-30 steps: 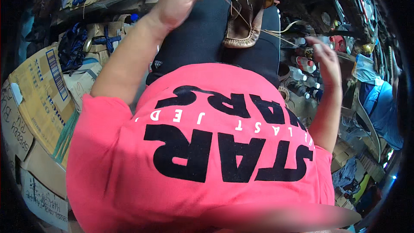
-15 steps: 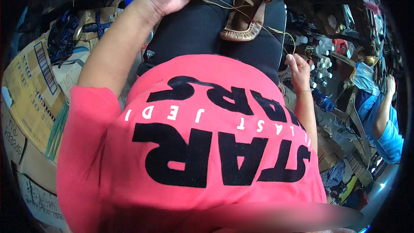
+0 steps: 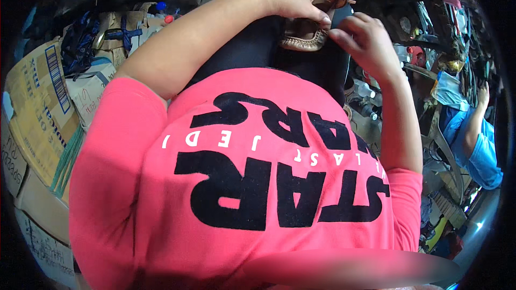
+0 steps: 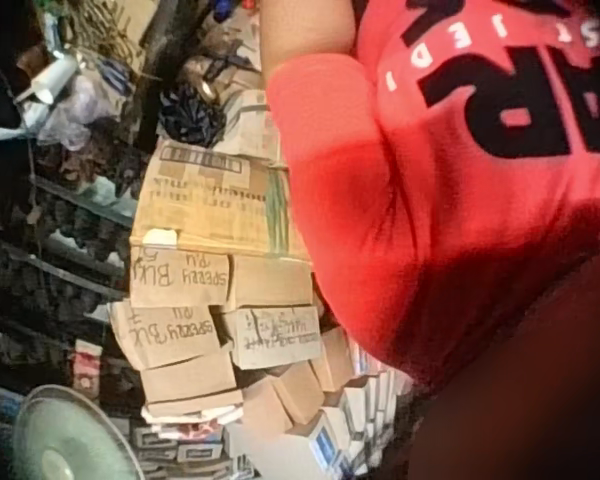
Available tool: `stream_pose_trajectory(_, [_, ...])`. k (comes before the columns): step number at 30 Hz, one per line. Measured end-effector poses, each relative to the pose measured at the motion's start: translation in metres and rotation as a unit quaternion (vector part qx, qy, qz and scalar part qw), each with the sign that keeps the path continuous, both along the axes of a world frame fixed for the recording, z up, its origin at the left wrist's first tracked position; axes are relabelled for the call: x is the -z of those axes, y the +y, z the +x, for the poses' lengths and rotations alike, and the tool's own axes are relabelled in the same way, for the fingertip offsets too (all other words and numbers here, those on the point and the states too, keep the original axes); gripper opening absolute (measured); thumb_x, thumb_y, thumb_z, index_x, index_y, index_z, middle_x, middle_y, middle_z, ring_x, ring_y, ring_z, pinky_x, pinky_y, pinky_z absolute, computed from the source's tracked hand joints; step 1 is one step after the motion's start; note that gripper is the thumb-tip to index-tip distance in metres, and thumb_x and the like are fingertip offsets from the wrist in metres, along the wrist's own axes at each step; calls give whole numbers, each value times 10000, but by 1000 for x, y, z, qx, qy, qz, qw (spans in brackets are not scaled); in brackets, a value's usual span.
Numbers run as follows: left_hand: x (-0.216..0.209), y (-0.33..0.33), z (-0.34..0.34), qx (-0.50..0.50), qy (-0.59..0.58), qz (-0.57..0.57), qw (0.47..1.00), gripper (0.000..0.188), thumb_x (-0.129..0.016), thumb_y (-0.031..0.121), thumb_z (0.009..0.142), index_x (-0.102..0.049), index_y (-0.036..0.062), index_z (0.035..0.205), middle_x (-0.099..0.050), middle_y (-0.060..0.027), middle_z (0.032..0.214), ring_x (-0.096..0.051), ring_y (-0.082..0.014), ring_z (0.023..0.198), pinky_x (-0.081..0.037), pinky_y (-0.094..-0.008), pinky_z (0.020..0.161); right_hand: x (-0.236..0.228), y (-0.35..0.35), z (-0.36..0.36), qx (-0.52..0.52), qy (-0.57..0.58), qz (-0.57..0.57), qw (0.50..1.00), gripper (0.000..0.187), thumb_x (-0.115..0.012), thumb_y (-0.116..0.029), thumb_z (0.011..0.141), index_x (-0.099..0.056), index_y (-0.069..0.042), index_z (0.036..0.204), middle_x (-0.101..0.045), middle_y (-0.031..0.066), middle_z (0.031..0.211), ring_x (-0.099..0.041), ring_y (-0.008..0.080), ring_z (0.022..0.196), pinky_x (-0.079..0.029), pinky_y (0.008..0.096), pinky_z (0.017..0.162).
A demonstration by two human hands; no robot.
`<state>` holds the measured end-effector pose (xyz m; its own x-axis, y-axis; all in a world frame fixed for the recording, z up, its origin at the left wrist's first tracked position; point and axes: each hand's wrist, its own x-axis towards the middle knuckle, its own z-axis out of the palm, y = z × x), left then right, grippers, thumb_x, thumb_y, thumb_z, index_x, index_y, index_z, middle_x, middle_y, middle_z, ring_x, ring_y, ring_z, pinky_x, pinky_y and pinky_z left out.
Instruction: Sewing the upper part of a leather shoe by hand using a needle and thread.
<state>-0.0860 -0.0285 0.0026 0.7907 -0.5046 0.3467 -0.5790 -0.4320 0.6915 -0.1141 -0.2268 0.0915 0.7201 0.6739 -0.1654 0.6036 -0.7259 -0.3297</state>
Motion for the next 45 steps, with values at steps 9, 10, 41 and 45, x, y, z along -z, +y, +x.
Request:
stream_pose_trajectory(9, [2, -3, 5, 81, 103, 30, 991, 432, -709, 312, 744, -595, 47, 1066, -467, -124, 1150, -469, -265, 1119, -367, -335, 978, 27, -7, -5, -50, 52, 76, 994, 129, -587, -143, 784, -574, -16, 769, -561, 180, 744, -577, 369, 736, -461, 423, 645])
stream_pose_trajectory(10, [2, -4, 4, 78, 96, 34, 992, 431, -709, 313, 745, -595, 54, 1069, -466, -121, 1152, -473, -268, 1117, -369, -335, 977, 27, -10, -8, -59, 51, 82, 994, 137, -588, -137, 778, -553, -8, 749, -545, 184, 725, -567, 372, 724, -452, 427, 640])
stream_pose_trajectory(41, [-17, -4, 40, 241, 201, 20, 949, 222, -651, 74, 659, -697, 15, 867, -679, -110, 747, -623, -178, 676, -489, -314, 651, -5, -4, -18, 73, -38, 27, 996, 200, -599, -64, 749, -707, -68, 918, -608, 145, 808, -623, 315, 742, -500, 386, 675])
stream_pose_trajectory(45, [-18, -3, 42, 233, 223, 17, 946, 239, -645, 79, 654, -700, 18, 878, -685, -109, 760, -626, -175, 682, -491, -317, 657, -7, -2, -20, 100, -21, 34, 994, 202, -607, -70, 741, -709, -77, 916, -602, 139, 801, -618, 313, 730, -497, 390, 669])
